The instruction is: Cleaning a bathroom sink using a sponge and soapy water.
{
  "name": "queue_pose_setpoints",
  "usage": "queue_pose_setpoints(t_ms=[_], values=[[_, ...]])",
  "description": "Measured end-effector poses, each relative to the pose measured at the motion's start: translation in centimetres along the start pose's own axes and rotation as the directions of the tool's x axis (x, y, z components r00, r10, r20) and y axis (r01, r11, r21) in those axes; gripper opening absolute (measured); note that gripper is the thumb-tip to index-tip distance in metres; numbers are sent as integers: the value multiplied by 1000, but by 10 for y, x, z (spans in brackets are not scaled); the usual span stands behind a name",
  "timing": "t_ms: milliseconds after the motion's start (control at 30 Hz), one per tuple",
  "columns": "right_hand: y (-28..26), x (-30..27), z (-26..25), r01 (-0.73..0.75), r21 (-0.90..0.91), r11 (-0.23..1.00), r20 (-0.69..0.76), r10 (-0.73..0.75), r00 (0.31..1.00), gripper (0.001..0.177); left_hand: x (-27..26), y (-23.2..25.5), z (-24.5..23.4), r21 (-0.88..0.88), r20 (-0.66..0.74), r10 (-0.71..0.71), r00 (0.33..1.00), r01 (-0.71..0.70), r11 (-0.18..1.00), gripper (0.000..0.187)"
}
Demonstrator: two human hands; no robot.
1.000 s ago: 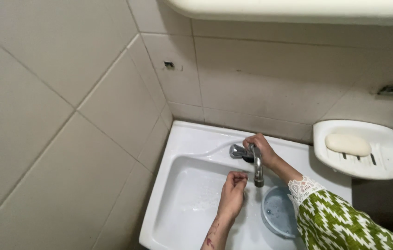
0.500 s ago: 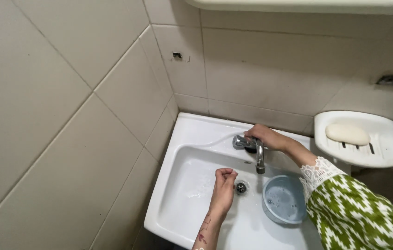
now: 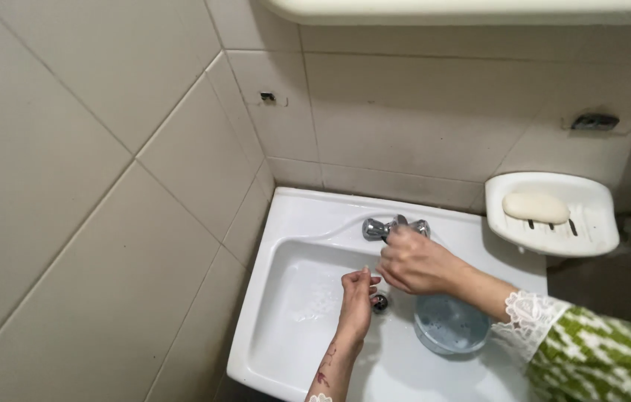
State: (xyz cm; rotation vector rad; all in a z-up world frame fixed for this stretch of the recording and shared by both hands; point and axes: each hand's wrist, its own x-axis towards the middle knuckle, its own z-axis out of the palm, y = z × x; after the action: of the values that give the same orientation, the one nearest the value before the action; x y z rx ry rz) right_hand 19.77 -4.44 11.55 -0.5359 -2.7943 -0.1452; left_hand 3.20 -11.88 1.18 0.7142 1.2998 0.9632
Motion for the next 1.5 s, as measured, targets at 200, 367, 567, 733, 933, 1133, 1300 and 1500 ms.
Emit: queue_pose_setpoints(t_ms=[200,367,567,733,933,1133,1300,1500], values=[[4,-16,34,505,-397,767,399,-351,847,46,-4,7,-2,-6,-13,-13,1000,13,1000,49],[16,1,34,540,-244,806,393,-427,814,61,-10,11,-17,56,-36,4,999,-2,998,45],[16,3,50,438,-83,895,525,-334,783,57,-14,6,-21,75,-50,12,999,-8,997,41],[25,-1,53,423,-81,903,496,-331,803,27,-19,9,-16,92,-36,-17,999,20,996,40],[35,18,-12,766,23,642,378,-715,588,20,-25,11,-16,113,-34,-11,999,15,993,38],[54,22,-27,876,-131,465,204,-852,482,14,-27,8,-23,127,-39,15,999,-10,992,32],[60,20,-13,805,-258,534,176,-793,583,21,-31,10,-24,130,-48,-8,999,14,991,30],[39,20,-4,634,-93,768,387,-559,733,48,-30,5,-22,132,-20,-6,1000,8,991,32]])
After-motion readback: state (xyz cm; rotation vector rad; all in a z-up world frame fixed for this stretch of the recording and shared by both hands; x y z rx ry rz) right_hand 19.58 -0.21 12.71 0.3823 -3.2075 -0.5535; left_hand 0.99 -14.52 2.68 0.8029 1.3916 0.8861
